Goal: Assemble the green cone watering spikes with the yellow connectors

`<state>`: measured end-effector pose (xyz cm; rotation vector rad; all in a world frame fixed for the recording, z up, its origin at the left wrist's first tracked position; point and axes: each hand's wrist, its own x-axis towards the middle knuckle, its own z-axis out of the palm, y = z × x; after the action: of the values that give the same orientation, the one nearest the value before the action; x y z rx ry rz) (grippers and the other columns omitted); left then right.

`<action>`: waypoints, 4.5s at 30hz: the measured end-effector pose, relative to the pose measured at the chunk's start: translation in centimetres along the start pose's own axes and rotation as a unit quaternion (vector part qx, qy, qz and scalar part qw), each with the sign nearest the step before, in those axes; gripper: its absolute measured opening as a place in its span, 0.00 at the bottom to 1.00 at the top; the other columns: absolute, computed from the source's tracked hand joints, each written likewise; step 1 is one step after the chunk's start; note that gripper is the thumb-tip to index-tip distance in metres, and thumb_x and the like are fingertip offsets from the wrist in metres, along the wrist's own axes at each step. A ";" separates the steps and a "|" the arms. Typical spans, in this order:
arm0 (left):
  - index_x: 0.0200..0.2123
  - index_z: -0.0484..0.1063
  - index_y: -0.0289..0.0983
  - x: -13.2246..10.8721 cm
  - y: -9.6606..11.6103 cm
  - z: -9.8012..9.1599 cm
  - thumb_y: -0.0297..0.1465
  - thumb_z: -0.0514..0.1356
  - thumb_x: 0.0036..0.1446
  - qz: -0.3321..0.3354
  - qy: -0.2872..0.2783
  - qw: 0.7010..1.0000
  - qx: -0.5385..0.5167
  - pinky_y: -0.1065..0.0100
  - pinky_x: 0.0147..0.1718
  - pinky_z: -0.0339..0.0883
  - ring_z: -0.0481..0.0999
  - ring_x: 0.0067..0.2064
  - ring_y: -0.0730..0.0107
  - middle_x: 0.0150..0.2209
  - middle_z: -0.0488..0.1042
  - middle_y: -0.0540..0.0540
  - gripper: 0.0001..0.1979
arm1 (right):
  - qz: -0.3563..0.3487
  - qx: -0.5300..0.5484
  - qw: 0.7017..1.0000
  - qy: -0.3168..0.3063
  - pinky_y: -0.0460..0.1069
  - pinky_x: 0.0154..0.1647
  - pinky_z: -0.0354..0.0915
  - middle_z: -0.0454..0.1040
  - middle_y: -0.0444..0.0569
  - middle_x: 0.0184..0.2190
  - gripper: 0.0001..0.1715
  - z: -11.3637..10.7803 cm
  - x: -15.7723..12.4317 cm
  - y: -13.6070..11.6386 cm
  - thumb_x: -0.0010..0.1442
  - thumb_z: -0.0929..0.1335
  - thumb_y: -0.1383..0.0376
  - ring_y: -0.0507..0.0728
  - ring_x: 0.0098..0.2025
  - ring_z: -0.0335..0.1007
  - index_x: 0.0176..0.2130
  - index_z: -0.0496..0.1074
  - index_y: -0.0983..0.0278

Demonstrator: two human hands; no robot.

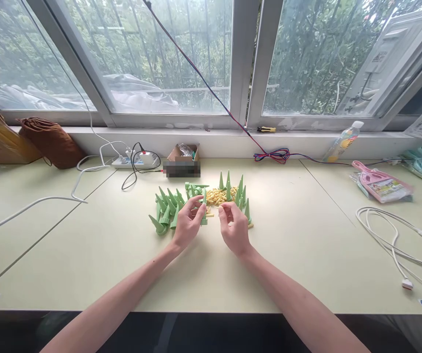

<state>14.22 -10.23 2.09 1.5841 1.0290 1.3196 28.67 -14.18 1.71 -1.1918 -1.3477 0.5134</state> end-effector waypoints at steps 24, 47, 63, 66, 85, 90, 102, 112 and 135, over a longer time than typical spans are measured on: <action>0.50 0.68 0.38 0.2 0.2 -0.3 0.39 0.57 0.63 0.022 0.042 0.999 0.017 0.77 0.17 0.55 0.66 0.23 0.80 0.31 0.67 0.50 0.15 | -0.017 0.011 0.998 -0.062 0.47 0.28 0.68 0.72 0.47 0.30 0.09 -0.1 0.1 0.1 0.66 0.64 0.60 0.53 0.29 0.69 0.38 0.70 0.63; 0.49 0.69 0.39 -0.2 0.2 -0.2 0.40 0.57 0.63 0.021 0.025 0.999 -0.011 0.78 0.16 0.57 0.62 0.21 0.82 0.31 0.65 0.51 0.15 | -0.030 0.040 0.991 -0.122 0.48 0.27 0.69 0.75 0.50 0.36 0.10 0.0 0.1 0.4 0.64 0.67 0.59 0.53 0.29 0.69 0.42 0.73 0.62; 0.49 0.66 0.38 -0.2 0.7 -0.1 0.41 0.56 0.63 0.017 0.010 1.000 -0.013 0.76 0.20 0.59 0.64 0.22 0.78 0.25 0.68 0.53 0.16 | -0.030 0.022 0.990 -0.136 0.47 0.26 0.68 0.72 0.49 0.35 0.11 0.0 0.1 0.5 0.66 0.65 0.58 0.52 0.28 0.68 0.42 0.73 0.62; 0.49 0.65 0.37 -0.2 0.7 -0.1 0.41 0.57 0.63 0.021 0.006 1.000 -0.015 0.76 0.20 0.57 0.62 0.22 0.78 0.24 0.67 0.54 0.16 | -0.030 0.016 0.990 -0.135 0.47 0.27 0.68 0.72 0.49 0.35 0.13 0.1 0.1 0.6 0.66 0.65 0.57 0.52 0.28 0.68 0.42 0.73 0.62; 0.50 0.61 0.40 -0.4 0.3 -0.1 0.40 0.56 0.64 0.006 -0.048 0.999 -0.023 0.76 0.20 0.53 0.56 0.20 0.78 0.20 0.59 0.58 0.16 | -0.024 -0.030 0.988 -0.148 0.47 0.24 0.58 0.64 0.42 0.20 0.24 0.1 0.3 0.9 0.69 0.61 0.53 0.51 0.22 0.59 0.27 0.67 0.63; 0.49 0.61 0.40 -0.5 0.4 -0.1 0.41 0.56 0.63 0.004 -0.043 0.999 -0.020 0.76 0.20 0.53 0.57 0.20 0.78 0.20 0.60 0.58 0.16 | -0.027 -0.034 0.988 -0.148 0.47 0.24 0.59 0.65 0.43 0.19 0.25 0.1 0.2 0.7 0.69 0.60 0.53 0.51 0.22 0.61 0.26 0.66 0.63; 0.48 0.62 0.40 -0.5 0.4 -0.1 0.42 0.57 0.62 -0.004 -0.025 0.999 -0.040 0.76 0.20 0.53 0.58 0.20 0.78 0.21 0.62 0.57 0.16 | -0.031 0.016 0.987 -0.155 0.48 0.26 0.67 0.72 0.49 0.34 0.12 0.1 0.0 0.6 0.66 0.65 0.57 0.53 0.27 0.67 0.40 0.71 0.63; 0.49 0.61 0.41 -0.6 0.0 -0.1 0.41 0.56 0.63 0.008 -0.043 0.999 -0.017 0.75 0.21 0.54 0.58 0.22 0.77 0.21 0.60 0.57 0.15 | -0.019 -0.007 0.986 -0.167 0.47 0.25 0.61 0.66 0.43 0.22 0.19 0.0 0.1 0.6 0.68 0.62 0.55 0.51 0.23 0.61 0.30 0.68 0.63; 0.49 0.61 0.40 -0.4 -0.1 -0.2 0.41 0.55 0.64 0.006 -0.039 0.999 -0.015 0.75 0.21 0.54 0.59 0.22 0.77 0.22 0.62 0.56 0.15 | -0.027 0.011 0.988 -0.154 0.47 0.26 0.64 0.72 0.48 0.32 0.11 0.1 0.0 0.5 0.66 0.65 0.58 0.52 0.26 0.66 0.38 0.70 0.64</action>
<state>13.99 -10.61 1.91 1.6084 0.9499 1.2655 28.74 -13.90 1.23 -1.0838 -1.6275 0.6923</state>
